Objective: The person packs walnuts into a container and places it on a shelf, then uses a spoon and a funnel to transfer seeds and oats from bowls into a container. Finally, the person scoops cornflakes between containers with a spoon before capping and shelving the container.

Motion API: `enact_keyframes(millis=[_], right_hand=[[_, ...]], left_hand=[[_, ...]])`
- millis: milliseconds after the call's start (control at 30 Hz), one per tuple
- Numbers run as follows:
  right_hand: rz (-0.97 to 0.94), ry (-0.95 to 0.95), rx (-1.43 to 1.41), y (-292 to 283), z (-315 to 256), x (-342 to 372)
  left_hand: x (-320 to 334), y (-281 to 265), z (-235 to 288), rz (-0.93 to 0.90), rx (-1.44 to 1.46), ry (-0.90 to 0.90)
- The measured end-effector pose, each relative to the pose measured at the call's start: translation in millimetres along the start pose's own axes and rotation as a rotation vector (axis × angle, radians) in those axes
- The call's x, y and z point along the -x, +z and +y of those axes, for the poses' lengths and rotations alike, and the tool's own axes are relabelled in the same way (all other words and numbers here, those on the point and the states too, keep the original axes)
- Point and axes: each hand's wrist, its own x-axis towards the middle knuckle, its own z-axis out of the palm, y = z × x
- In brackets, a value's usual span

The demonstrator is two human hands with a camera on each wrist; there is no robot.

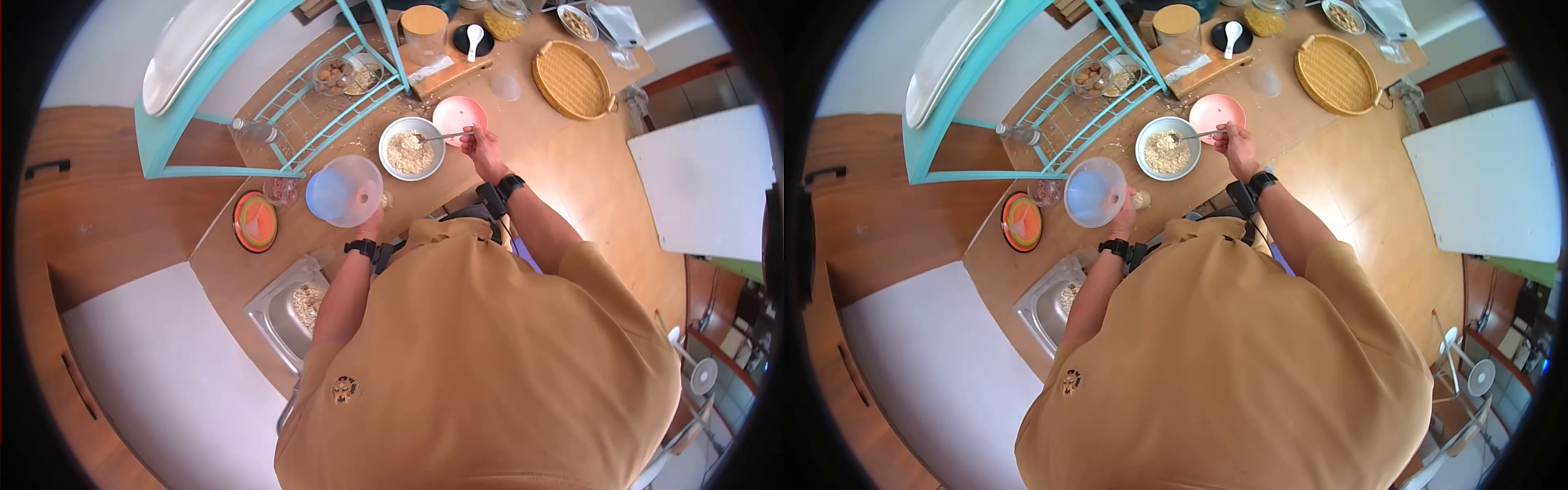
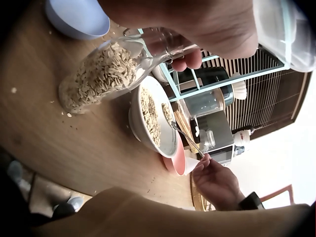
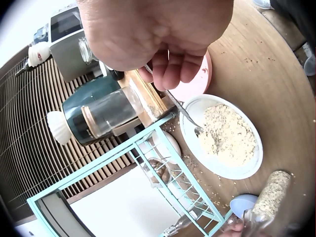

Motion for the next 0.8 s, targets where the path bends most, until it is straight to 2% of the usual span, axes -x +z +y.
enact_keyframes(millis=[33,167,233,267,333,467,533,567,633,733,800], right_hand=[[-0.021,0.004,-0.013,1.3,-4.9,1.4],[-0.076,-0.033,-0.036,10.0,-23.9,6.8],[-0.115,-0.068,-0.069,18.0,-39.1,13.9],[-0.128,-0.065,-0.056,23.2,-48.3,17.9],[-0.183,-0.124,-0.105,35.6,-65.9,26.8],[-0.277,-0.160,-0.131,66.0,-105.2,52.1],[-0.300,-0.151,-0.126,87.0,-120.7,68.9],[-0.309,-0.149,-0.109,97.1,-126.2,76.8],[-0.325,-0.144,-0.088,113.2,-129.4,89.0],[-0.382,-0.173,0.017,132.0,-123.2,103.6],[-0.369,-0.284,0.299,142.4,-116.7,112.2]], left_hand=[[1.0,2.0,-1.9,0.024,0.017,0.042],[3.7,4.2,-4.5,0.025,0.031,0.005],[3.8,8.0,-13.2,0.105,-0.199,0.248],[4.5,8.5,-14.6,0.121,-0.197,0.239],[5.4,6.8,-10.3,0.019,-0.078,0.115],[5.6,4.9,-6.7,-0.023,-0.067,0.054],[3.2,0.6,2.7,-0.092,0.111,-0.015],[2.3,1.6,5.5,-0.080,0.111,-0.024],[1.2,5.8,5.6,0.054,0.127,0.113],[2.8,5.9,4.8,0.068,0.109,0.091],[3.8,5.4,4.6,0.070,0.089,0.075]])
